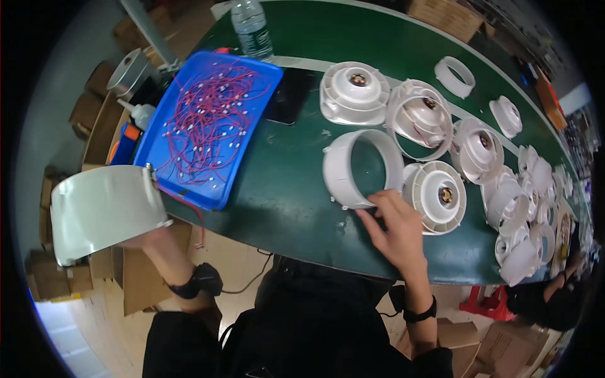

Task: The person assembles white circular light fixtures by hand on a green workbench. They pick up fixture bases and outer rings, align the components, and snap them together. The person repeatedly moves between the workbench and a cardboard box on the floor to retrieve new parts and place finished units.

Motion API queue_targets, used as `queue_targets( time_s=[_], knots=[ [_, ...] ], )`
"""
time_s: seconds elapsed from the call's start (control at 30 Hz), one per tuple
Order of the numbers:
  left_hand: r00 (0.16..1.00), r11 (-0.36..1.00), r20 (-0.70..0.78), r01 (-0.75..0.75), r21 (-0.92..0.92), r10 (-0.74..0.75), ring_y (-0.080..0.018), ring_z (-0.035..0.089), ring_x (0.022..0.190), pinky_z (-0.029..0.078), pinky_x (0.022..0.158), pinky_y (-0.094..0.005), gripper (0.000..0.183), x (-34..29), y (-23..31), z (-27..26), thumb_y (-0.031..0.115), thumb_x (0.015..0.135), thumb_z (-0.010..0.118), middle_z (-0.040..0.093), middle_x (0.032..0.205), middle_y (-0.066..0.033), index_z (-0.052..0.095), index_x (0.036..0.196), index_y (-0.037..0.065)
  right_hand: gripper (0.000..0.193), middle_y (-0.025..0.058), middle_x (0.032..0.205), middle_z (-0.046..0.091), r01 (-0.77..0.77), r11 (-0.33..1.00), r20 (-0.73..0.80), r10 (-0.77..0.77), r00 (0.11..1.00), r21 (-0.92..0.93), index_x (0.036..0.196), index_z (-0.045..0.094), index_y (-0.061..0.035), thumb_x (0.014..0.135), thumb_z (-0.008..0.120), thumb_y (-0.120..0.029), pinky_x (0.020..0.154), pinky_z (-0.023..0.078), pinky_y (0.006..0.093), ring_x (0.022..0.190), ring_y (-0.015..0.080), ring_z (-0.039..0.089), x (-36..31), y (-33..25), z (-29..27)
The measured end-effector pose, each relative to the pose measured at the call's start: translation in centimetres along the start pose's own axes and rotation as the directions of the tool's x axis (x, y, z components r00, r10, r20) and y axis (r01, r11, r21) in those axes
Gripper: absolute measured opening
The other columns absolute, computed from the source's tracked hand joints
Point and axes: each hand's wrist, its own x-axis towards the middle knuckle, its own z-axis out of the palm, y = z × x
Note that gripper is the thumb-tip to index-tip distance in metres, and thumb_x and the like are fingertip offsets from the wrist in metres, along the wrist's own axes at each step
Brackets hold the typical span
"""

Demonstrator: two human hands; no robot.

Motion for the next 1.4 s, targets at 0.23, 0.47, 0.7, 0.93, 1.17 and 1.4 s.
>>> queue_targets(
  time_s=[0.23,0.47,0.7,0.93,1.17,1.4],
  knots=[
    [0.967,0.654,0.229,-0.103,0.749,-0.11,-0.0231,0.055,0.069,0.043,0.065,-0.0368,0.047,-0.9,-3.5,1.0,0.044,0.089,0.062,0.06,0.077,-0.0103,0.057,0.079,-0.002,0.028,0.0077,0.112,0.055,0.07,0.996,-0.006,-0.07,0.997,-0.049,0.104,0.062,-0.0094,0.077,0.069,-0.01,0.061,0.053,0.0342,0.077,0.0226,0.061,-0.1,-1.3,-0.1],
    [0.818,0.479,0.424,-0.215,0.851,-0.388,-0.0197,0.053,0.056,0.038,0.052,-0.0288,0.031,4.0,-5.0,9.8,0.021,0.082,0.07,0.056,0.062,-0.0098,0.057,0.07,-0.005,0.018,0.0058,0.057,0.058,-0.29,0.93,-0.125,0.267,0.956,-0.225,0.1,0.063,-0.0122,0.083,0.066,-0.014,0.045,0.041,0.0368,0.051,0.0229,0.058,-5.3,0.1,-5.7],
    [0.641,0.288,0.537,-0.458,0.841,-0.548,-0.0257,0.058,0.058,0.043,0.056,-0.0338,0.022,14.3,-12.4,17.6,0.019,0.088,0.062,0.058,0.065,-0.0173,0.063,0.083,-0.003,0.025,0.0052,0.055,0.055,-0.394,0.896,-0.242,0.343,0.908,-0.206,0.105,0.062,-0.0115,0.082,0.069,-0.016,0.045,0.041,0.0347,0.048,0.0233,0.055,-8.5,3.1,-4.2],
    [0.634,-0.178,0.431,-0.67,0.72,-0.643,-0.0381,0.064,0.081,0.05,0.073,-0.0466,0.021,25.0,-28.6,9.7,0.022,0.084,0.061,0.066,0.082,-0.0203,0.067,0.086,0.002,0.026,0.0036,0.056,0.054,-0.384,0.923,-0.342,0.355,0.87,-0.022,0.091,0.065,-0.0053,0.071,0.079,-0.013,0.046,0.039,0.0273,0.046,0.0139,0.049,-9.2,3.2,-3.7],
    [0.745,-0.546,0.177,-0.608,0.577,-0.643,-0.0356,0.052,0.114,0.048,0.094,-0.0459,0.031,25.4,-34.5,2.5,0.018,0.079,0.063,0.058,0.117,-0.0201,0.066,0.107,0.006,0.026,0.0049,0.059,0.06,-0.412,0.861,-0.251,0.487,0.836,0.299,0.091,0.066,0.0,0.072,0.08,-0.009,0.048,0.045,0.0232,0.051,0.0089,0.057,-10.2,2.8,-7.2],
    [0.552,0.007,0.492,-0.66,0.751,-0.673,-0.0352,0.053,0.112,0.044,0.096,-0.0423,0.035,22.1,-25.0,7.4,0.016,0.081,0.064,0.057,0.115,-0.0181,0.06,0.114,0.004,0.029,0.007,0.059,0.06,-0.223,0.974,-0.255,0.222,0.941,0.023,0.093,0.065,-0.0007,0.075,0.08,-0.017,0.05,0.045,0.0256,0.051,0.0114,0.059,-0.3,0.2,-16.7]
  ],
)
